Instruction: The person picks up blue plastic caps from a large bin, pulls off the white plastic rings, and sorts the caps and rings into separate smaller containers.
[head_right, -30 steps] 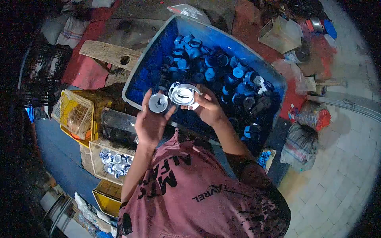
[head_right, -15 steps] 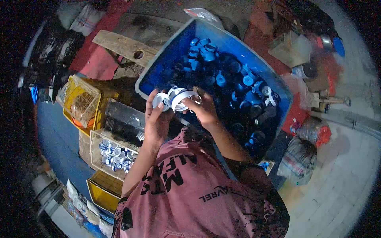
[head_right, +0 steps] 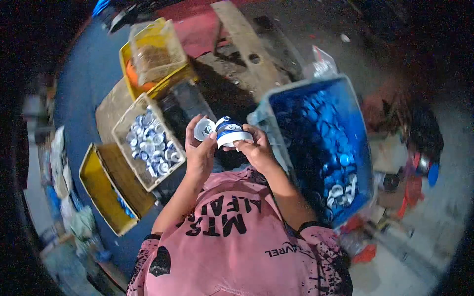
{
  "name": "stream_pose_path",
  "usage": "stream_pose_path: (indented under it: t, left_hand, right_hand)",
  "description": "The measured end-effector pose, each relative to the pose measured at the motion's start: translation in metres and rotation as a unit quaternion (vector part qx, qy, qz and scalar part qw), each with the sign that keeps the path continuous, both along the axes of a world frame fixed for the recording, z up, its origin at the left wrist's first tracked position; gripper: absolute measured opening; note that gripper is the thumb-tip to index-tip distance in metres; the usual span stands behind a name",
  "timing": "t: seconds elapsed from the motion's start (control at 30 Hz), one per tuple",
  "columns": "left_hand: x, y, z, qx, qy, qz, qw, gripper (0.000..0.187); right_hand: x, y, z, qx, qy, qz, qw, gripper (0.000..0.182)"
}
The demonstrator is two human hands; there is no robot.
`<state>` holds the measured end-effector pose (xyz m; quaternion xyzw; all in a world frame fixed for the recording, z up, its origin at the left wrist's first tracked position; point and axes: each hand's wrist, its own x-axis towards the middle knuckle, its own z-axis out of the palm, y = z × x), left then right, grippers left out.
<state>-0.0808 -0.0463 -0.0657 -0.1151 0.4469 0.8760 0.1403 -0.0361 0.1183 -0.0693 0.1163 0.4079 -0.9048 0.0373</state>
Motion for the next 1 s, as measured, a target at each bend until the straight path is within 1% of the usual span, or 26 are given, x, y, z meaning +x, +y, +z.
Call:
stream_pose_path:
  t: [0.07, 0.1, 0.13, 0.2, 0.27, 0.3, 0.33, 0.4, 0.43, 0.47, 0.53, 0.67, 0.7, 0.8, 0.83, 0.9, 0.93, 0.97, 1.0]
  left_hand:
    - [0.001, -0.034, -0.004, 0.000, -0.019, 0.047, 0.999, 0.067]
    - [0.002, -0.046, 0.001, 0.005, -0.023, 0.073, 0.997, 0.067]
    - [0.001, -0.062, 0.002, 0.008, -0.032, 0.094, 0.995, 0.066]
    - [0.001, -0.092, -0.002, 0.003, -0.040, 0.158, 0.987, 0.065]
    - [0.003, -0.123, -0.006, -0.004, -0.041, 0.203, 0.978, 0.065]
    - [0.005, -0.141, -0.012, -0.016, -0.046, 0.216, 0.975, 0.065]
    - [0.006, -0.152, -0.013, -0.005, -0.051, 0.238, 0.970, 0.067]
    - [0.007, -0.178, -0.019, -0.030, -0.046, 0.292, 0.955, 0.069]
    - [0.007, -0.191, -0.025, -0.041, -0.044, 0.315, 0.947, 0.072]
    - [0.007, -0.201, -0.023, -0.044, -0.041, 0.335, 0.940, 0.072]
    - [0.007, -0.224, -0.033, -0.049, -0.039, 0.372, 0.926, 0.071]
    - [-0.008, -0.258, -0.045, -0.091, -0.021, 0.420, 0.903, 0.070]
    - [-0.013, -0.262, -0.037, -0.115, -0.034, 0.422, 0.899, 0.069]
    - [-0.029, -0.277, -0.040, -0.113, -0.016, 0.450, 0.886, 0.068]
    - [-0.034, -0.284, -0.052, -0.119, 0.012, 0.455, 0.883, 0.067]
    - [-0.047, -0.293, -0.058, -0.125, 0.016, 0.469, 0.874, 0.068]
    - [-0.050, -0.291, -0.046, -0.130, 0.017, 0.476, 0.870, 0.069]
    - [-0.054, -0.294, -0.048, -0.173, -0.005, 0.465, 0.868, 0.067]
    - [-0.058, -0.298, -0.055, -0.194, -0.012, 0.471, 0.861, 0.067]
  right_hand:
    - [-0.015, -0.032, 0.002, -0.018, -0.015, 0.058, 0.998, 0.017]
    - [-0.023, -0.039, -0.012, -0.080, 0.078, 0.107, 0.988, 0.018]
    - [-0.029, -0.052, -0.012, -0.050, 0.029, 0.137, 0.989, 0.027]
    - [-0.043, -0.084, -0.018, -0.115, 0.042, 0.183, 0.975, 0.020]
    - [-0.056, -0.117, -0.013, -0.124, 0.009, 0.232, 0.965, 0.014]
    - [-0.063, -0.132, -0.020, -0.129, 0.002, 0.258, 0.957, 0.016]
    - [-0.068, -0.142, -0.022, -0.144, -0.019, 0.267, 0.953, 0.017]
    - [-0.077, -0.178, -0.030, -0.168, -0.062, 0.280, 0.943, 0.021]
    - [-0.083, -0.193, -0.036, -0.160, -0.061, 0.306, 0.937, 0.022]
    - [-0.088, -0.204, -0.033, -0.167, -0.063, 0.325, 0.929, 0.023]
    - [-0.098, -0.234, -0.037, -0.181, -0.071, 0.359, 0.913, 0.027]
    - [-0.115, -0.278, -0.055, -0.188, -0.090, 0.365, 0.907, 0.035]
    - [-0.116, -0.286, -0.039, -0.137, -0.091, 0.344, 0.924, 0.037]
    - [-0.130, -0.312, -0.045, -0.118, -0.130, 0.314, 0.933, 0.041]
    - [-0.134, -0.319, -0.044, -0.081, -0.133, 0.300, 0.941, 0.049]
    - [-0.143, -0.328, -0.056, -0.057, -0.142, 0.295, 0.943, 0.049]
    - [-0.144, -0.326, -0.049, -0.046, -0.148, 0.293, 0.944, 0.049]
    - [-0.148, -0.329, -0.057, -0.044, -0.157, 0.283, 0.945, 0.049]
    - [-0.151, -0.330, -0.056, -0.046, -0.161, 0.289, 0.942, 0.048]
